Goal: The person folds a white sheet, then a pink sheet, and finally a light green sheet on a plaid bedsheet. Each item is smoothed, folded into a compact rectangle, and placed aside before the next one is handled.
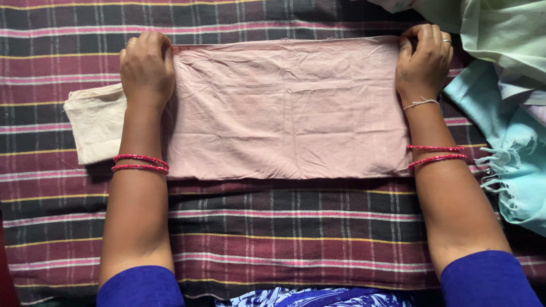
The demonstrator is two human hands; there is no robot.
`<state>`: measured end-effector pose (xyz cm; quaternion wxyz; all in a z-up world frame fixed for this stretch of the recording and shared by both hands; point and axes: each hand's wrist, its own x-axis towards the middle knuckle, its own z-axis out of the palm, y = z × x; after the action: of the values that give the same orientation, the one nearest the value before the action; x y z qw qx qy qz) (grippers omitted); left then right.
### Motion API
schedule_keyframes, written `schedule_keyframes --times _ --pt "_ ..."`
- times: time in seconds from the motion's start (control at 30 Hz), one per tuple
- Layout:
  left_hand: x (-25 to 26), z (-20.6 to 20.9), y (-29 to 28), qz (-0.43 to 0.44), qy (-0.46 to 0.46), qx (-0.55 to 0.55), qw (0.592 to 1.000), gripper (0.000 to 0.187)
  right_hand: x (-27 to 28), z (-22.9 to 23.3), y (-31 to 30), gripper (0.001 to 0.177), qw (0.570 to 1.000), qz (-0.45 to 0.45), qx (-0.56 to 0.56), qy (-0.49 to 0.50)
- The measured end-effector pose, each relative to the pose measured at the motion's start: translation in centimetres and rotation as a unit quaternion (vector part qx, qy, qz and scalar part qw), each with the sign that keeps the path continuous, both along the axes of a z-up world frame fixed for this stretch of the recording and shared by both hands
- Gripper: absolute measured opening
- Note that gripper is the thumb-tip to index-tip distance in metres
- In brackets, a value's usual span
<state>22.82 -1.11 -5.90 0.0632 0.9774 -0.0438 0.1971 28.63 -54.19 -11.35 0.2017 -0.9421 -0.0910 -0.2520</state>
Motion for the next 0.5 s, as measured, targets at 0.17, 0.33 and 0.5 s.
schedule_keyframes --times 0.17,0.33,0.5 --pt "0.1 -0.9 0.2 -0.002 -0.02 0.03 0.999 0.008 0.0 -0.3 -0.1 0.004 1.0 -0.002 -0.02 0.002" --pt "-0.2 -1.7 -0.9 0.061 -0.058 0.095 0.992 0.019 -0.2 0.1 -0.1 0.008 0.997 -0.003 -0.073 -0.006" --pt "-1.2 -1.2 -3.4 0.051 -0.077 0.128 0.987 0.034 -1.3 2.5 0.6 0.028 0.995 0.024 -0.07 0.068"
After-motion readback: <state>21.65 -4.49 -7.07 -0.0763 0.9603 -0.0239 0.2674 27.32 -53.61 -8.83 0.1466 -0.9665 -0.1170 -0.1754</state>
